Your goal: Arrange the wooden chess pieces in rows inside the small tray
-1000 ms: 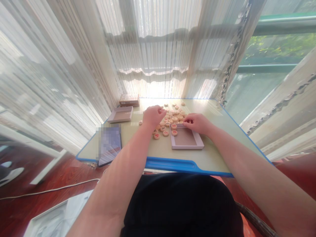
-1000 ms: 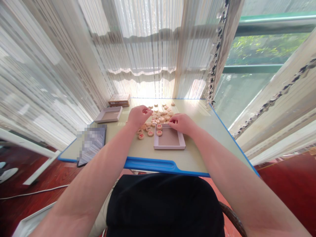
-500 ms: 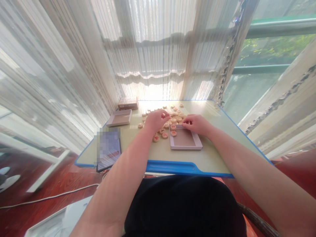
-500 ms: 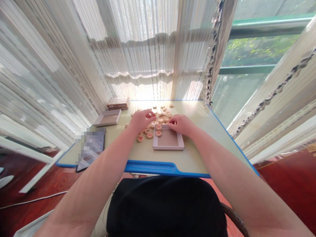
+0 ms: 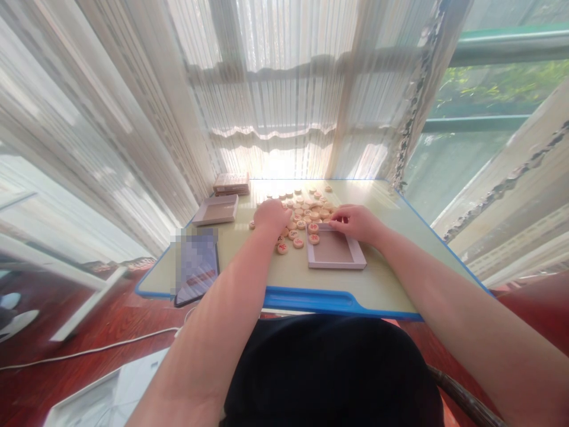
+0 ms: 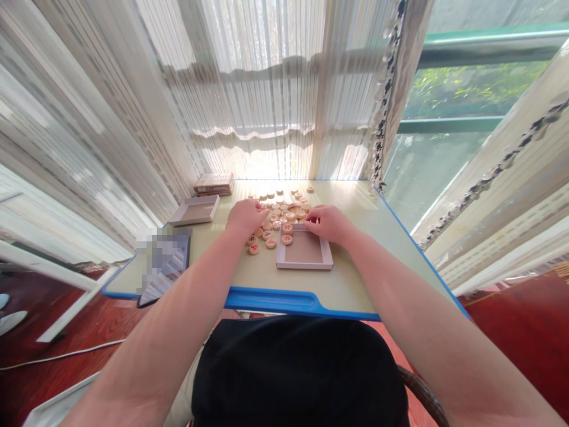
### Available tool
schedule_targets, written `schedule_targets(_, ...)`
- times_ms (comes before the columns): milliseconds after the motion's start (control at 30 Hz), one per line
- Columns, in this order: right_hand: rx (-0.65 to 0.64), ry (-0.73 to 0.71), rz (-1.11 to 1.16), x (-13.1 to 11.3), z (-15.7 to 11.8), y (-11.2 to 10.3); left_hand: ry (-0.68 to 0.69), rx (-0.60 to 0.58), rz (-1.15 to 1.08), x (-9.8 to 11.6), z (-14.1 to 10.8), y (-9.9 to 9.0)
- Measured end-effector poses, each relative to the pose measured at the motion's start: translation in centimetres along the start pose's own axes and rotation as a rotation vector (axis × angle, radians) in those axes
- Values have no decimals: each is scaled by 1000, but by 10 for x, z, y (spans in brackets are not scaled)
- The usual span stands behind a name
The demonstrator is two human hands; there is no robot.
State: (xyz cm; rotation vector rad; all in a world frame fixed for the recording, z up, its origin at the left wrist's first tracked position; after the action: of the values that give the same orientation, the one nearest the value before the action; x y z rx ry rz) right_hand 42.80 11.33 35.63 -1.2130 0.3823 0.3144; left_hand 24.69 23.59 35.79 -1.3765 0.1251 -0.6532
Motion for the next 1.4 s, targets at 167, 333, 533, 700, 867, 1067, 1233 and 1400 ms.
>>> schedule_targets(167,-4,-8,-4,0,1,0,-5,-26,13,-1,0,1)
schedule_targets(333,-12,-28,17,1,1,1,25,-19,24,-2,3,3)
schedule_targets(533,6,-26,1,-4,0,2,70,36,-24,3,1,2)
schedule_targets(700,82,-58,-47,-1,4,5,479,176,-113,35,-12,-5)
schedule_targets(867,73,-100,-55,4,6,9,589,-27,-91,47,-19,2)
schedule_targets(1067,65,-43,-57,4,8,5,448,-66,-16,36,-12,0)
schedule_targets(1233,97,48,-123,12,10,1,380,-25,-23,25,-4,4)
schedule_targets(1400,108,94,-142,16,11,0,333,-17,-62,18,-1,7)
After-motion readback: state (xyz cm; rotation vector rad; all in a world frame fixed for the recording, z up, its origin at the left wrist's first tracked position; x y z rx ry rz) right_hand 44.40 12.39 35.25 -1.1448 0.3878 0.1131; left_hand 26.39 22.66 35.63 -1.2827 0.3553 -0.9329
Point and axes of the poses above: each hand's wrist, its own z-axis towards the middle knuckle, its own y-axis out of the palm, x = y × z, the point moved 4 cm from there along z, towards the middle knuckle, and after that the axes turned 4 degrees about y, right-handed, at the moved point
